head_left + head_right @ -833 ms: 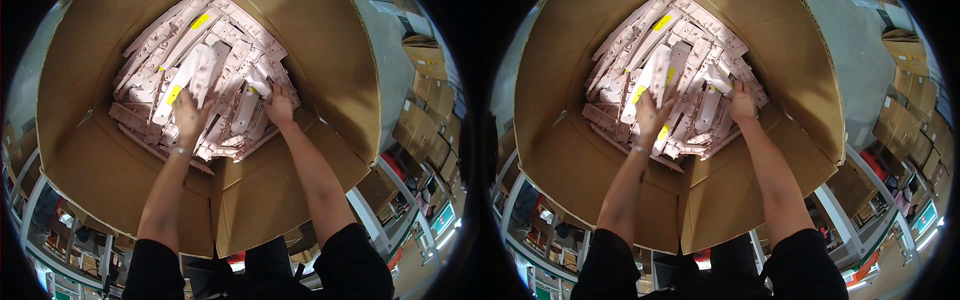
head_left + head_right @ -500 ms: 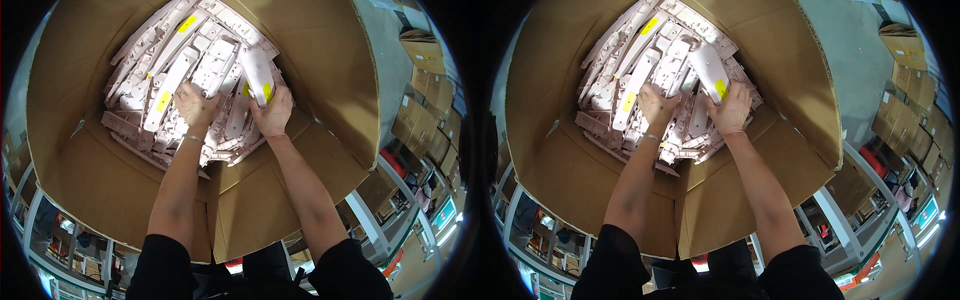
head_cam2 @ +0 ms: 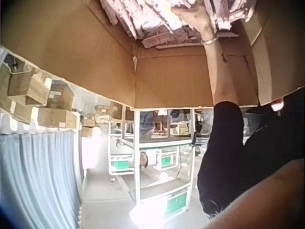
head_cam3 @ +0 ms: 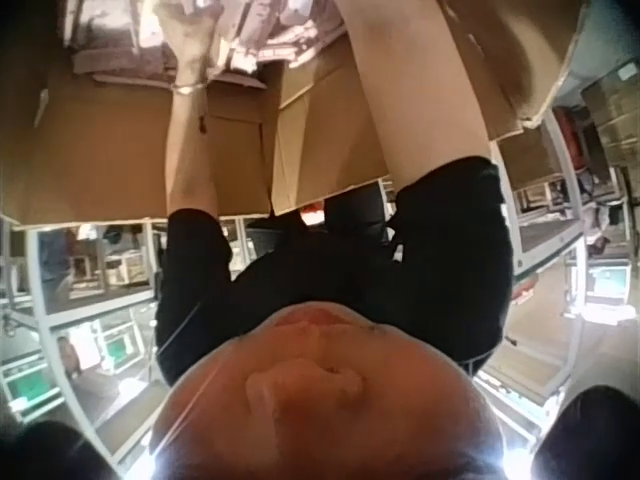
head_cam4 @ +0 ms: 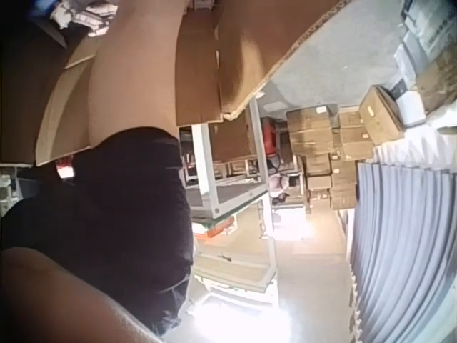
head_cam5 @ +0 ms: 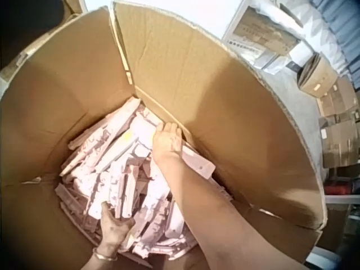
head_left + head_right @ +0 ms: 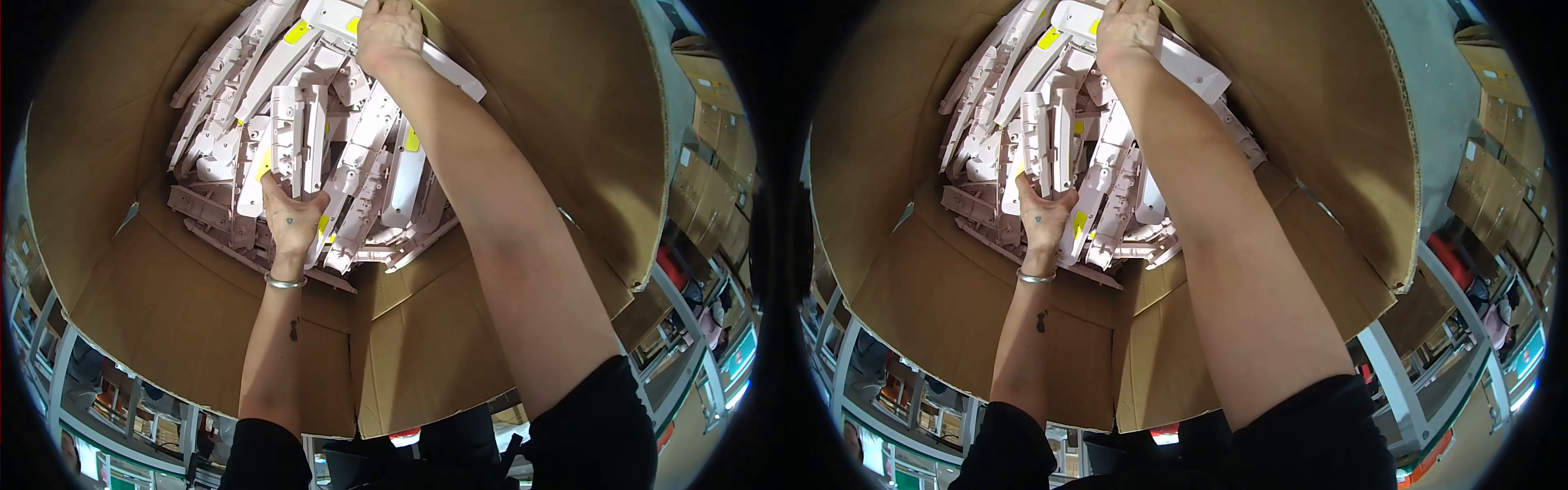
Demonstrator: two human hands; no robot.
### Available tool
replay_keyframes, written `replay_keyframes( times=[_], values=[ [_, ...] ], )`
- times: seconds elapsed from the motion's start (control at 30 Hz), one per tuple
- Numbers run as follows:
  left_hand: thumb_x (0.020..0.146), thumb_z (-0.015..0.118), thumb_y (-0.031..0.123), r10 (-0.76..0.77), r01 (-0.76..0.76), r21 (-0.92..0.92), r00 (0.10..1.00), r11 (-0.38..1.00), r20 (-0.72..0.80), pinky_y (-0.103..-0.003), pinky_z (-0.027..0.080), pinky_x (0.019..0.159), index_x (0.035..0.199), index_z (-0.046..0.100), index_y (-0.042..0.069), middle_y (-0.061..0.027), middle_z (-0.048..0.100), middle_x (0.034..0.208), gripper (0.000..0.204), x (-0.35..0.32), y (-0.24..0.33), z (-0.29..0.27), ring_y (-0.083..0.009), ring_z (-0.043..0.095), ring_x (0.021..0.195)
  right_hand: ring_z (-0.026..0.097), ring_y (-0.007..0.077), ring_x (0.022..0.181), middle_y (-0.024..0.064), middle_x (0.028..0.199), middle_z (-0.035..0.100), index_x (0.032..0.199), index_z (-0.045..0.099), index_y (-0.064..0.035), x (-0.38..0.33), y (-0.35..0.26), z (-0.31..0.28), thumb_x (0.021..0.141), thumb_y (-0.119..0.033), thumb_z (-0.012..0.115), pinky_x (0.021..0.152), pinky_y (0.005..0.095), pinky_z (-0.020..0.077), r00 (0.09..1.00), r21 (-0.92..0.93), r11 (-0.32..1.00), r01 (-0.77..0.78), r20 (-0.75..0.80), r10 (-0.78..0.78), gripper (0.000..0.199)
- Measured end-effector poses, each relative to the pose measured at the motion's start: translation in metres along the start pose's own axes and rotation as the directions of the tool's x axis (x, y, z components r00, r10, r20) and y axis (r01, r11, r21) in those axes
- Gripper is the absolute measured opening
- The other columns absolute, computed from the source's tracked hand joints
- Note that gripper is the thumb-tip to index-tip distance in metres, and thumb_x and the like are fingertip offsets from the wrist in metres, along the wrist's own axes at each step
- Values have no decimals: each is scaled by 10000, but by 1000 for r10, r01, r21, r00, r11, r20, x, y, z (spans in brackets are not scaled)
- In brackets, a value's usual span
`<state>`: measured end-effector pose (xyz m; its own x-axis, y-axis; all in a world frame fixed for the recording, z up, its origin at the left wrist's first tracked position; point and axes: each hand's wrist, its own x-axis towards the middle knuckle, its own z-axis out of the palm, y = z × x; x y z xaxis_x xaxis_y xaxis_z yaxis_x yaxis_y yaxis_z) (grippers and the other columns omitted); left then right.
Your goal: Sorting and stacking pink plastic components from a large cardboard box onto a workbench.
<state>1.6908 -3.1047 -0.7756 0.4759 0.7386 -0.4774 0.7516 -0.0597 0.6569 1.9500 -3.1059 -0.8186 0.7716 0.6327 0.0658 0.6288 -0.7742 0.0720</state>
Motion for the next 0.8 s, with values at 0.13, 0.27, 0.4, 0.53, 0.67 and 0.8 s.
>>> replay_keyframes(
  times=[0.13,0.27,0.4,0.53,0.67,0.8],
  values=[
    [563,757,93,-18,10,64,992,998,123,-393,377,881,1063,360,-64,-228,475,1032,657,0,-15,-3,-339,483,956,435,294,1071,163,1161,396,1166,417,-73,-5,-21,-58,716,-137,647,813,360,455,927,-13,981,-195,323,189,509],
    [563,744,155,26,-39,174,997,984,77,-396,396,899,1220,307,-23,-235,436,1112,809,-11,-23,12,-388,452,1042,444,307,1069,170,1144,425,1159,429,-52,-2,-3,-52,654,-288,711,875,392,407,793,153,985,-75,608,-34,625],
    [563,734,148,89,-98,165,994,981,59,-406,415,873,1261,268,-27,-227,452,1104,857,-22,-27,19,-374,479,1017,424,327,1088,181,1148,471,1220,396,-25,-5,5,-33,600,-391,731,915,424,361,788,169,982,-81,615,-41,795],
    [565,713,95,33,-45,102,993,994,111,-384,425,862,1270,256,-28,-229,490,1073,849,-17,-54,9,-351,508,989,377,327,1166,170,1210,353,1304,265,-109,2,-1,-69,648,-252,741,911,463,396,714,328,881,-342,700,17,823],
    [588,672,12,-120,173,-183,955,968,270,-320,438,838,1233,285,-29,-176,515,1056,753,-22,-21,-8,-256,550,910,425,350,1113,216,1162,457,1323,257,-17,-41,36,-68,573,-356,745,956,412,349,838,359,905,-229,545,-5,956],
    [623,626,-42,-142,276,-366,925,889,352,-306,434,838,1223,288,-15,-125,510,1033,688,-17,7,-20,-198,522,921,370,364,1160,230,1217,394,1371,115,-19,-117,55,-94,551,-278,776,991,418,299,819,566,680,-467,567,90,1084]
  ],
)
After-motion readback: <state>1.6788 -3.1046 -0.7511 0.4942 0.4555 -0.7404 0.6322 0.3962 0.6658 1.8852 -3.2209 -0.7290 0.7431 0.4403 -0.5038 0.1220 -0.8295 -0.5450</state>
